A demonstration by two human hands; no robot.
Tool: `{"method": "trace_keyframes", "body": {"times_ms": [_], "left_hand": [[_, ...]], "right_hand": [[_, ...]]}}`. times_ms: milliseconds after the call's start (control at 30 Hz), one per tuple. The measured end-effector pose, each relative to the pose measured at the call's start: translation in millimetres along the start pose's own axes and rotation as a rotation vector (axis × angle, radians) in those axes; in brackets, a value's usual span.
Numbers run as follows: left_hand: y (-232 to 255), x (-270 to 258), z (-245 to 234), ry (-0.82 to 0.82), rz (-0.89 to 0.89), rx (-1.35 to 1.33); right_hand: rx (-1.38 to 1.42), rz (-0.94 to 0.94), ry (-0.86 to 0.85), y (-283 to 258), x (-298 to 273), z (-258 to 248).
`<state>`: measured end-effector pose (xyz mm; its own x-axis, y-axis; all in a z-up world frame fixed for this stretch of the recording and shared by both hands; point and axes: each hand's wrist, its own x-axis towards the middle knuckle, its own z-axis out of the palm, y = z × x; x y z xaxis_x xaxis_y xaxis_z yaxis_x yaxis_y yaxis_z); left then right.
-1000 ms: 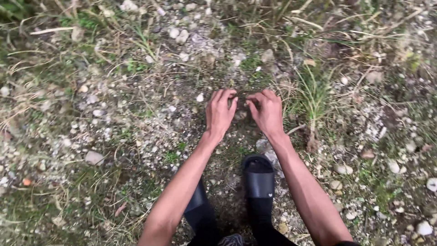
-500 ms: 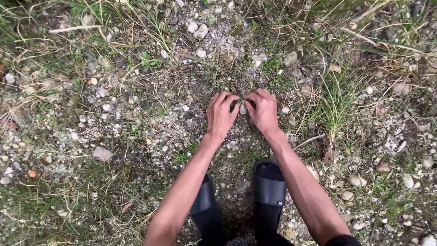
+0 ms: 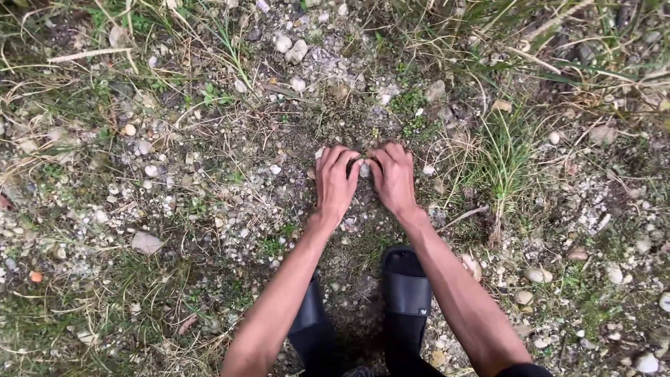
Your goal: Gathering small plants or grass from a gravelly ground area.
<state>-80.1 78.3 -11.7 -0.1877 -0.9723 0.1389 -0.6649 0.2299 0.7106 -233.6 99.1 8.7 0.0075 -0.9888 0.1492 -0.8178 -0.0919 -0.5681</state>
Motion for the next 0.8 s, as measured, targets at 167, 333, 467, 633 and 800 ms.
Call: {"method": "trace_keyframes", "body": {"times_ms": [167,333,467,633,800], "left_hand": [[22,4,-12,0.016,0.031,-0.095],[73,16,-17,0.044,0.068,-0.237],[118,26,-6,0.009,0.165,-0.331],[160,23,32,-0.073,0.266,-0.396],[197,11,63,-0.189,0.374,-0.329]], "right_hand": [[0.077,0.024,0.053,-5,-3,-18],[0.117,0.106,0.164,-11,-9,-65],[0.123,0.199,0.282,4,-19,-108],[0.091,0.312,0.367,34,-50,-146],[0.035,0.418,0.399,61,-89,-170]]}}
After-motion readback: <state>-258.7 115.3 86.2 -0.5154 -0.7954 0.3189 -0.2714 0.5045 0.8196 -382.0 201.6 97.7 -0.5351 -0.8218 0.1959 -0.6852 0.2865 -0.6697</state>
